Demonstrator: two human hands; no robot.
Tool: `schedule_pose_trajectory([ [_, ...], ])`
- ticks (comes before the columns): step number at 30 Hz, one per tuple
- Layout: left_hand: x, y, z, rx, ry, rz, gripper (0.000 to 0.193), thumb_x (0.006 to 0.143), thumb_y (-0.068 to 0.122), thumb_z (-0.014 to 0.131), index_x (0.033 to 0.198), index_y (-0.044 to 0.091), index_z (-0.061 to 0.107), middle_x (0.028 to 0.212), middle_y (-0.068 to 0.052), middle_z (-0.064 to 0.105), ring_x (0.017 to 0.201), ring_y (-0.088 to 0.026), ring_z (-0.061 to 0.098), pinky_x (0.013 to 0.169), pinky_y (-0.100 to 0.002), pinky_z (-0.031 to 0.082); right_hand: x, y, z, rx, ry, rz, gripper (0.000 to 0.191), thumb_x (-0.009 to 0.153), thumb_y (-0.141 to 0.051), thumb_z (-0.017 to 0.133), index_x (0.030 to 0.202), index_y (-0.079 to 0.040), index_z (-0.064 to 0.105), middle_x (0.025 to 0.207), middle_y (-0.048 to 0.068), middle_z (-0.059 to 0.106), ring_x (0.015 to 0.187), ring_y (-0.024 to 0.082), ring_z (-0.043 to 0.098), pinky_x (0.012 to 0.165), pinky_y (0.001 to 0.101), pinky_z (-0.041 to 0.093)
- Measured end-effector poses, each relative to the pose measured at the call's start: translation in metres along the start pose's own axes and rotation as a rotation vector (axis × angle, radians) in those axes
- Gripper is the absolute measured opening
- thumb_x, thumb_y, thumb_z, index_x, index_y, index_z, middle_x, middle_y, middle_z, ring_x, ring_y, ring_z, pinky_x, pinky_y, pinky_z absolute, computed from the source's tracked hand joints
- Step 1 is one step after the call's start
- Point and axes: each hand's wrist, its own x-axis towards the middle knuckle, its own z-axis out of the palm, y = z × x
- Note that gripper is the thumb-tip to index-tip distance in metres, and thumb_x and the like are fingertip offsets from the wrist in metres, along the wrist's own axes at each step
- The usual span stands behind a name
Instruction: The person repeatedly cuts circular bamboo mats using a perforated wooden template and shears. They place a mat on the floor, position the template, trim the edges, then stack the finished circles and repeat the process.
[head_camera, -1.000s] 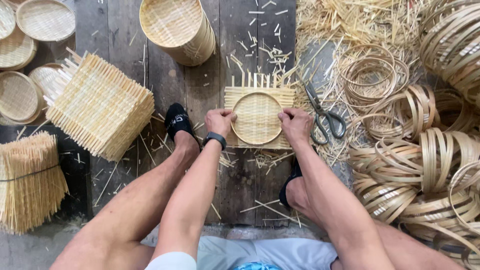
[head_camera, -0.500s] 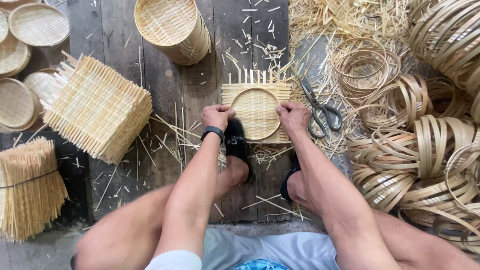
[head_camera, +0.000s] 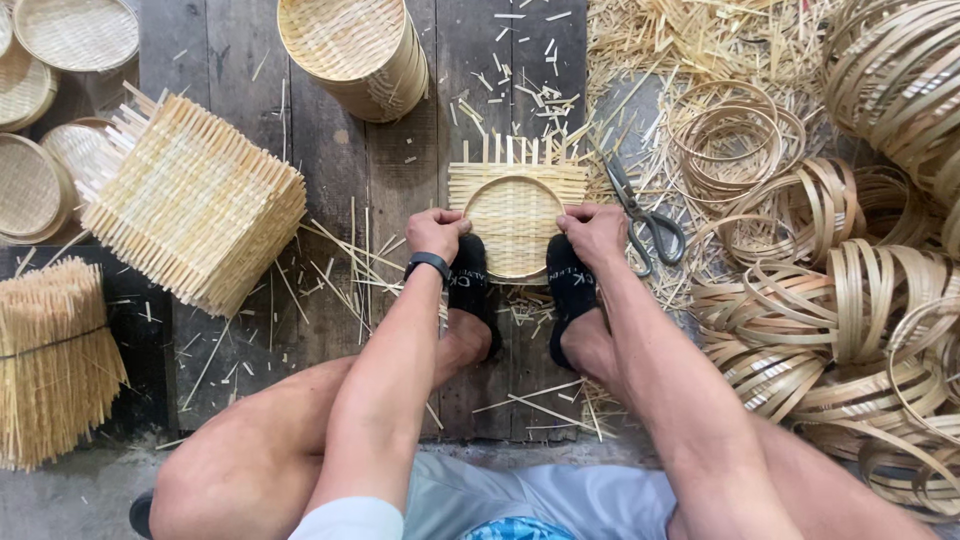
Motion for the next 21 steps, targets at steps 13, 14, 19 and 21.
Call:
schedule_pose_trajectory([
  [13,0.032,0.063,0.015,0.273,-0.102,0.985,0.030,0.085,0.029,0.080,0.109,0.010,0.080,0.121,-0.013,0.071,0.118,-0.033,0.060,0.105,-0.044,0.048,-0.054,-0.096,0.030,-0.934,-0.552,-0.767,0.117,0.076,-0.063,0.069,0.157,0.005,0.020,0.165,0.032,0.014,0.151,0.044,0.007,0.123,0.0557,0.008],
  [14,0.032,0.061,0.022,0.249,-0.160,0.966,0.027,0.089,0.029,0.078,0.109,0.010,0.079,0.123,-0.012,0.071,0.119,-0.033,0.059,0.105,-0.044,0.047,-0.058,-0.093,0.034,-0.944,-0.531,-0.782,0.113,0.079,-0.064,0.066,0.156,0.006,0.023,0.163,0.033,0.017,0.151,0.046,0.009,0.123,0.0567,0.007],
  [19,0.026,0.045,0.046,0.109,-0.217,0.773,0.020,0.098,0.026,0.072,0.110,0.012,0.081,0.123,-0.010,0.072,0.120,-0.031,0.059,0.105,-0.043,0.046,-0.063,-0.060,0.050,-1.053,-0.310,-0.975,0.092,0.092,-0.056,0.063,0.152,0.008,0.037,0.159,0.036,0.027,0.152,0.052,0.015,0.124,0.0613,0.007],
  [21,0.024,0.041,0.047,0.040,-0.239,0.701,0.020,0.096,0.027,0.073,0.108,0.012,0.080,0.118,-0.009,0.074,0.115,-0.028,0.063,0.102,-0.039,0.050,-0.063,-0.050,0.052,-0.943,-0.306,-1.007,0.094,0.088,-0.056,0.066,0.152,0.008,0.040,0.158,0.038,0.028,0.151,0.053,0.017,0.123,0.0636,0.008],
])
